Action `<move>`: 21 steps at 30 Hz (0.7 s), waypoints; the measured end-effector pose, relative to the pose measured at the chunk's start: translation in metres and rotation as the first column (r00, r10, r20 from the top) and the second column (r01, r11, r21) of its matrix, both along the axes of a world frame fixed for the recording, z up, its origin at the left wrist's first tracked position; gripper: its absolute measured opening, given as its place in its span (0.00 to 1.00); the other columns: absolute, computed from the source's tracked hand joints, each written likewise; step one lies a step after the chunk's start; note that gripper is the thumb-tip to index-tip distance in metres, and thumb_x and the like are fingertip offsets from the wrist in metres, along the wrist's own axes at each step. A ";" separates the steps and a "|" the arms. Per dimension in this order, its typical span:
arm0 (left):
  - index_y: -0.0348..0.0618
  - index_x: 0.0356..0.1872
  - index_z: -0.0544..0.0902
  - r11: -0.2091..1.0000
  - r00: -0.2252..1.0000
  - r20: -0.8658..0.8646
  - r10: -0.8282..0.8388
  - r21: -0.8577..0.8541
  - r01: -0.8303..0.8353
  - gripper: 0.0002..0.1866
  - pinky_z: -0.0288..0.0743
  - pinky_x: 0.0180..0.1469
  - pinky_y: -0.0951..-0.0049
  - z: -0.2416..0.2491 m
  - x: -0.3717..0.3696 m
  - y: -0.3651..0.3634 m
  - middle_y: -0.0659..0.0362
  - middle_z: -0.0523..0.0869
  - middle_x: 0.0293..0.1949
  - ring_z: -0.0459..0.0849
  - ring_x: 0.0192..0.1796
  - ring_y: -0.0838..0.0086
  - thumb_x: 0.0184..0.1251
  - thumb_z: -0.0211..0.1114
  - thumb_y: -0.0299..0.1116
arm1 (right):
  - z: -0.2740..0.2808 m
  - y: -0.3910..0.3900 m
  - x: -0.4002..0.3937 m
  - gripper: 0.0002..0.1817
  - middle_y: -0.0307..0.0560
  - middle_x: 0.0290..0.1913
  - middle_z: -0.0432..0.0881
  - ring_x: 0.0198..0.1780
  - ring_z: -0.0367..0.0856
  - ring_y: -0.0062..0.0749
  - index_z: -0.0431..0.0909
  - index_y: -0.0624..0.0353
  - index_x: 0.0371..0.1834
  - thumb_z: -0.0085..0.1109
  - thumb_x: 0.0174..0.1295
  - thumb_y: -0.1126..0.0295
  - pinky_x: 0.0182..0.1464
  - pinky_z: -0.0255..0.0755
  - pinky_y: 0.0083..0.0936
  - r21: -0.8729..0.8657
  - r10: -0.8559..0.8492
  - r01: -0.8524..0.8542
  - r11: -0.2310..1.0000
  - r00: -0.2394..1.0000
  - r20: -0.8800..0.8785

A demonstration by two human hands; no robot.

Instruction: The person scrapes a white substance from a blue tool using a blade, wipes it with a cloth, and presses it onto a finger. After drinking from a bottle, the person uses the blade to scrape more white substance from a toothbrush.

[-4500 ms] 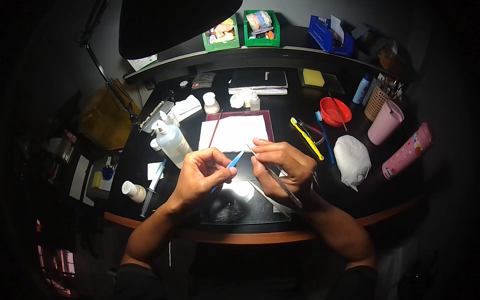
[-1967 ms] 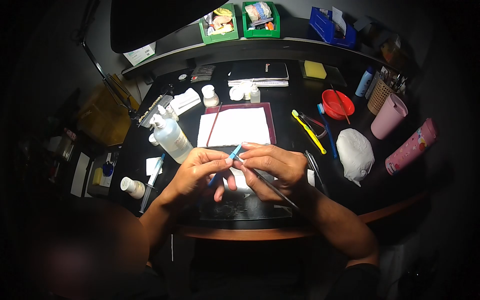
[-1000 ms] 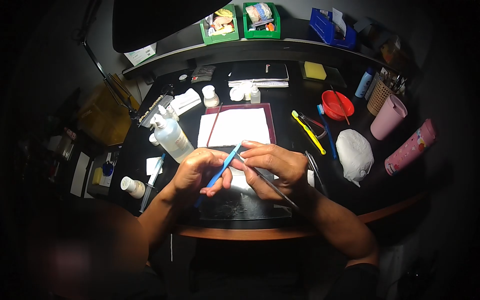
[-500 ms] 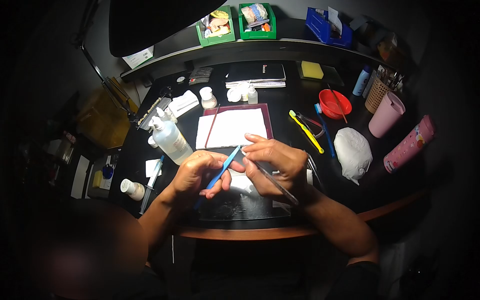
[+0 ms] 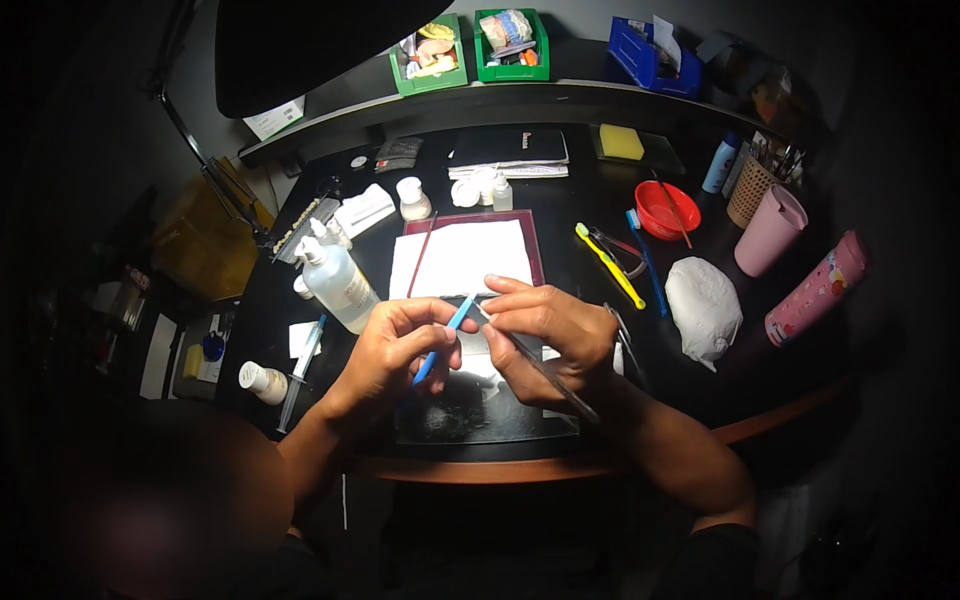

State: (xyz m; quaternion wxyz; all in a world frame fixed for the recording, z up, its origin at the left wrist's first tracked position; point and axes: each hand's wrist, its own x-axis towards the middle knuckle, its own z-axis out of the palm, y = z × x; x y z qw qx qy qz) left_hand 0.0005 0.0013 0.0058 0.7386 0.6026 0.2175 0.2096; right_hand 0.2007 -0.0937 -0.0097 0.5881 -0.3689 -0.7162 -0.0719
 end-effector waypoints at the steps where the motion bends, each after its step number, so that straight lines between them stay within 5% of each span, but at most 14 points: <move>1: 0.31 0.50 0.87 1.000 1.000 -0.004 0.015 0.008 -0.015 0.12 0.75 0.24 0.83 0.002 -0.001 -0.001 0.56 0.86 0.28 0.80 0.22 0.80 0.74 0.63 0.29 | 0.001 -0.001 -0.001 0.09 0.57 0.39 0.91 0.50 0.94 0.52 0.86 0.67 0.38 0.70 0.54 0.83 0.54 0.89 0.38 -0.010 0.012 -0.012 1.000 1.000 0.019; 12: 0.36 0.46 0.89 1.000 1.000 -0.031 -0.001 0.024 0.002 0.09 0.72 0.24 0.82 0.004 -0.003 -0.002 0.60 0.88 0.28 0.81 0.22 0.83 0.75 0.63 0.29 | 0.001 0.003 0.006 0.08 0.57 0.38 0.91 0.52 0.93 0.52 0.85 0.67 0.37 0.69 0.55 0.85 0.57 0.88 0.38 -0.036 -0.102 0.099 0.994 0.993 -0.064; 21: 0.37 0.47 0.88 0.999 0.999 -0.032 0.020 0.034 -0.019 0.10 0.71 0.25 0.82 0.005 -0.003 -0.002 0.61 0.87 0.29 0.81 0.24 0.83 0.75 0.63 0.30 | -0.001 0.001 0.000 0.08 0.56 0.39 0.91 0.50 0.94 0.50 0.86 0.66 0.38 0.70 0.55 0.84 0.53 0.90 0.36 0.017 -0.037 0.038 0.999 0.999 -0.031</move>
